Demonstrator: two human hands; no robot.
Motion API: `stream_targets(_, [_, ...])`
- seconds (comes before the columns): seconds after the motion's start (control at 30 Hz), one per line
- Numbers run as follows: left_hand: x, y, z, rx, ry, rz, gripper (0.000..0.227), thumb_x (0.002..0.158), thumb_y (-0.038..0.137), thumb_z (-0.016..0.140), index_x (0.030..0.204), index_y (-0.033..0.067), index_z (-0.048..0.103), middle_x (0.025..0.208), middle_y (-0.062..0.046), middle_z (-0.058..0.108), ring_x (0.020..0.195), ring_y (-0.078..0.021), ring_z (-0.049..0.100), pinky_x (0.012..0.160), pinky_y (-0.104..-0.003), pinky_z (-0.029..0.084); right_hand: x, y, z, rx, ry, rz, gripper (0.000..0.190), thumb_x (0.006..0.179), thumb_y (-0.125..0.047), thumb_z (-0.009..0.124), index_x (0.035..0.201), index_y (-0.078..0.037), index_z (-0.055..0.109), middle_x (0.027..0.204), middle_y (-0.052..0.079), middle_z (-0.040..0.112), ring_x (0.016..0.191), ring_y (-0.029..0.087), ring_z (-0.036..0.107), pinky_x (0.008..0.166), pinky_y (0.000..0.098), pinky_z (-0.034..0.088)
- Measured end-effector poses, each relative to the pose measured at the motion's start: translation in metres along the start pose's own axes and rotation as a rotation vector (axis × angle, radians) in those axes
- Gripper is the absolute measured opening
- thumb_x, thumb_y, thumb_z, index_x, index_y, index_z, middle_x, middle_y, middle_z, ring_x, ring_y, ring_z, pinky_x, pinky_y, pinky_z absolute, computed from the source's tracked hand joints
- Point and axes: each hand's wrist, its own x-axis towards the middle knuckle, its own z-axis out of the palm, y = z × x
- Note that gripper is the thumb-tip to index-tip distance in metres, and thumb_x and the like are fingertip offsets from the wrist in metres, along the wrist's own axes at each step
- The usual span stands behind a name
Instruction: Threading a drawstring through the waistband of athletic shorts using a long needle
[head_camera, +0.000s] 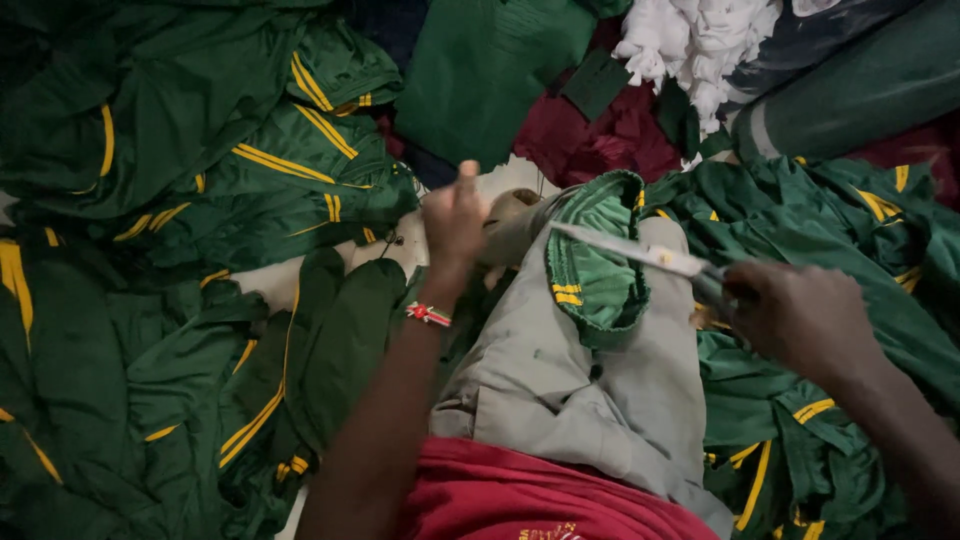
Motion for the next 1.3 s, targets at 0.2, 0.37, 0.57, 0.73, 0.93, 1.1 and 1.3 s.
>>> stream_targets(0.2, [-0.005, -0.038, -0.006, 0.396, -0.164, 0.077, 0.046, 0.097, 0.051, 0.053, 0.076, 0.0131, 0.068, 0.07, -0.005, 0.066, 0.067, -0.019, 0.06, 0.064, -0.04, 0.043, -0.054, -0.028, 0.033, 0.613, -0.11, -0.221, 0.049, 0.054, -0.052, 0.106, 0.073, -0.026, 0.069, 0.059, -0.008, 0.066, 0.054, 0.009, 0.055, 0.054, 0.0301, 0.043])
stream_targets(0.37, [-0.021, -0.017, 0.055, 0.319, -0.51, 0.258, 0.055, 0.086, 0.061, 0.068, 0.069, 0.0221, 0.034, 0.069, 0.006, 0.03, 0.065, -0.0086, 0.031, 0.064, -0.031, 0.023, -0.07, -0.056, 0.054, 0.577, -0.325, -0.327, 0.059, 0.058, -0.056, 0.099, 0.105, -0.035, 0.069, 0.094, -0.009, 0.079, 0.082, 0.019, 0.076, 0.069, 0.0322, 0.055])
stream_targets(0.57, [-0.015, 0.004, 0.107, 0.141, -0.596, 0.442, 0.029, 0.078, 0.004, 0.055, 0.103, 0.0081, 0.069, 0.101, -0.003, 0.072, 0.095, -0.0148, 0.064, 0.084, -0.034, 0.053, -0.089, -0.05, 0.037, 0.247, -0.061, -0.609, 0.058, 0.075, -0.034, 0.081, 0.128, -0.027, 0.059, 0.125, -0.004, 0.071, 0.1, 0.028, 0.069, 0.083, 0.0423, 0.048])
stream_targets(0.73, [-0.044, 0.061, 0.122, 0.088, -0.956, 0.468, 0.033, 0.076, 0.0, 0.048, 0.097, 0.0013, 0.074, 0.101, -0.007, 0.076, 0.095, -0.0165, 0.068, 0.083, -0.035, 0.054, -0.038, -0.011, -0.071, 0.5, 0.443, -0.36, 0.078, 0.077, -0.029, 0.08, 0.148, -0.012, 0.051, 0.154, 0.014, 0.053, 0.141, 0.035, 0.051, 0.11, 0.0519, 0.045])
stream_targets(0.93, [-0.045, 0.092, 0.138, -0.04, -1.105, 0.519, 0.031, 0.073, -0.005, 0.054, 0.094, 0.005, 0.074, 0.082, -0.008, 0.069, 0.087, -0.0203, 0.069, 0.073, -0.038, 0.058, 0.037, -0.016, -0.058, 0.978, 0.545, -0.497, 0.047, 0.082, -0.008, 0.083, 0.125, 0.0, 0.066, 0.098, 0.014, 0.074, 0.093, 0.05, 0.068, 0.077, 0.0488, 0.056])
stream_targets(1.1, [-0.037, 0.085, 0.106, 0.039, -0.801, 0.594, 0.027, 0.078, -0.003, 0.068, 0.103, 0.0081, 0.068, 0.098, -0.011, 0.074, 0.092, -0.0216, 0.072, 0.08, -0.034, 0.06, 0.054, 0.007, -0.022, 1.056, 0.597, -0.191, 0.019, 0.092, -0.012, 0.078, 0.11, -0.007, 0.073, 0.1, 0.008, 0.074, 0.093, 0.028, 0.07, 0.081, 0.0371, 0.052])
stream_targets(1.3, [-0.038, 0.089, 0.115, -0.031, -0.548, 0.512, 0.021, 0.084, -0.003, 0.059, 0.093, 0.0049, 0.076, 0.091, -0.008, 0.076, 0.082, -0.0154, 0.07, 0.069, -0.029, 0.058, 0.04, 0.003, -0.061, 0.991, 0.379, -0.121, 0.038, 0.09, -0.024, 0.074, 0.121, -0.004, 0.066, 0.116, 0.012, 0.068, 0.105, 0.025, 0.064, 0.085, 0.0366, 0.053])
